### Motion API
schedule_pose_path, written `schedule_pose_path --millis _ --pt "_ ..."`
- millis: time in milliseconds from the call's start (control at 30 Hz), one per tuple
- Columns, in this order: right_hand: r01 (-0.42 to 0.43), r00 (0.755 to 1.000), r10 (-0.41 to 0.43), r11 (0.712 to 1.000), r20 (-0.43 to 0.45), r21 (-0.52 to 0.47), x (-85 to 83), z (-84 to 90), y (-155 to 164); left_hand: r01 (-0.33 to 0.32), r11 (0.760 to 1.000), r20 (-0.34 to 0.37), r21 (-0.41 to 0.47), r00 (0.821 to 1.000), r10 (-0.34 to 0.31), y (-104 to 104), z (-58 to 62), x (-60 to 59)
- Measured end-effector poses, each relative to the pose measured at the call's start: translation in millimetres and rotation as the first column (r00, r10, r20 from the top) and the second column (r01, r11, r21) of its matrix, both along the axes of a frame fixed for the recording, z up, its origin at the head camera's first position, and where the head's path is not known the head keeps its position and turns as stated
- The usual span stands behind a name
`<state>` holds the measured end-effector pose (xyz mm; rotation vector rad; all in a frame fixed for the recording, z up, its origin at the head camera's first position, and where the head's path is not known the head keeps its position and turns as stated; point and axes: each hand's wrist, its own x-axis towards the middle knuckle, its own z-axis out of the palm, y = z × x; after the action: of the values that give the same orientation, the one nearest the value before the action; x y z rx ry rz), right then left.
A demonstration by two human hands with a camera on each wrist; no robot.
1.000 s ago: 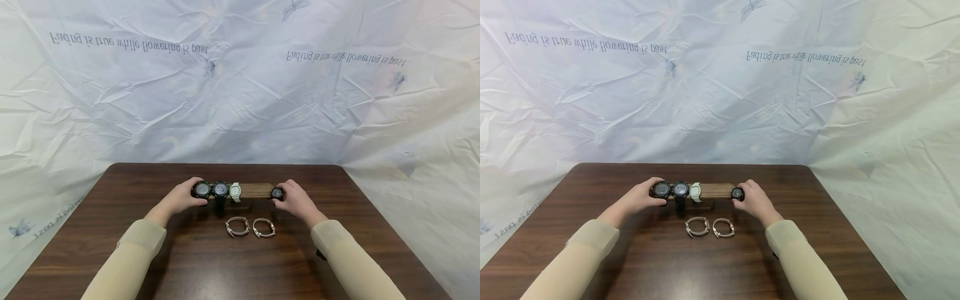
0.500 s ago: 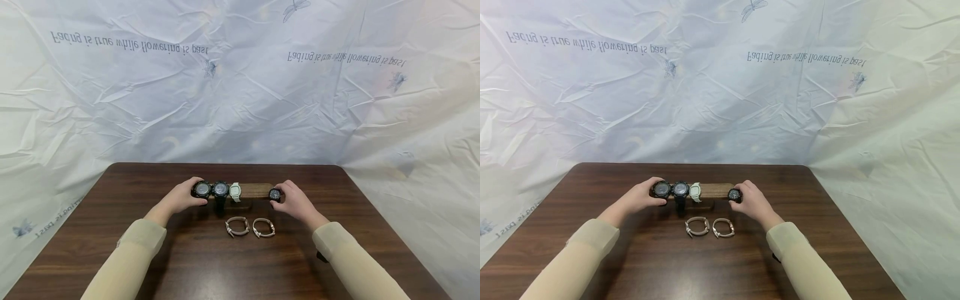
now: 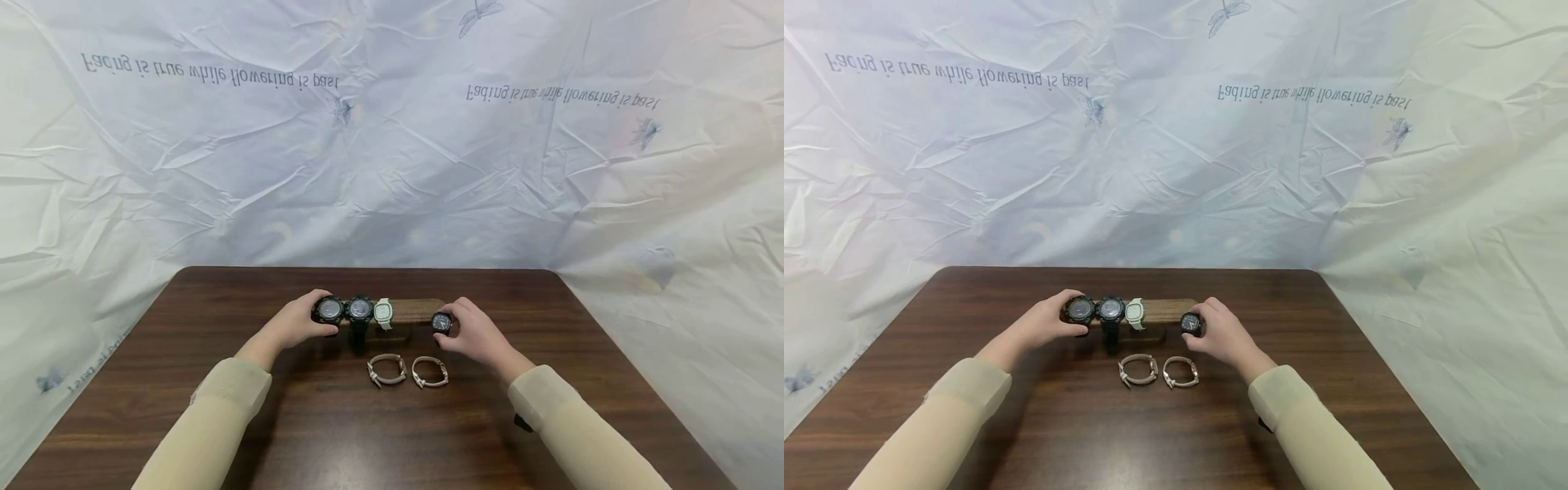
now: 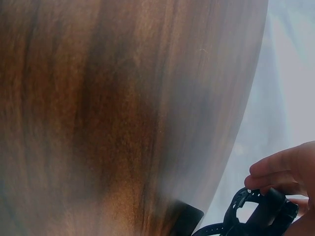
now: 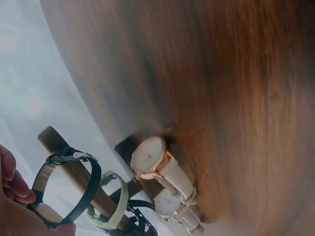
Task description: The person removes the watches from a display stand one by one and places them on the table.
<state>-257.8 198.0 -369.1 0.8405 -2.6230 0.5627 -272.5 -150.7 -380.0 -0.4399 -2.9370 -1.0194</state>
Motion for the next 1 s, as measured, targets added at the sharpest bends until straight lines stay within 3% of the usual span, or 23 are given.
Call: schedule_pose_path --millis 367,667,1000 --pt "-0.06 0.998 0.06 0.998 -0.006 -0.024 5.5 2.9 -22 0.003 1.0 0.008 0.001 1.0 -0.003 0 -0.1 1.4" --pt "-0.123 0.991 0.122 0.992 -0.062 -0.009 8.1 3.0 -46 0.006 1.0 -0.007 0.003 1.0 -0.006 -1 -2.1 1.0" --pt "-0.185 0.982 0.185 0.983 -0.03 0.014 12.2 3.6 -68 0.003 1.0 -0.006 0.004 1.0 -0.003 -1 -1.8 1.0"
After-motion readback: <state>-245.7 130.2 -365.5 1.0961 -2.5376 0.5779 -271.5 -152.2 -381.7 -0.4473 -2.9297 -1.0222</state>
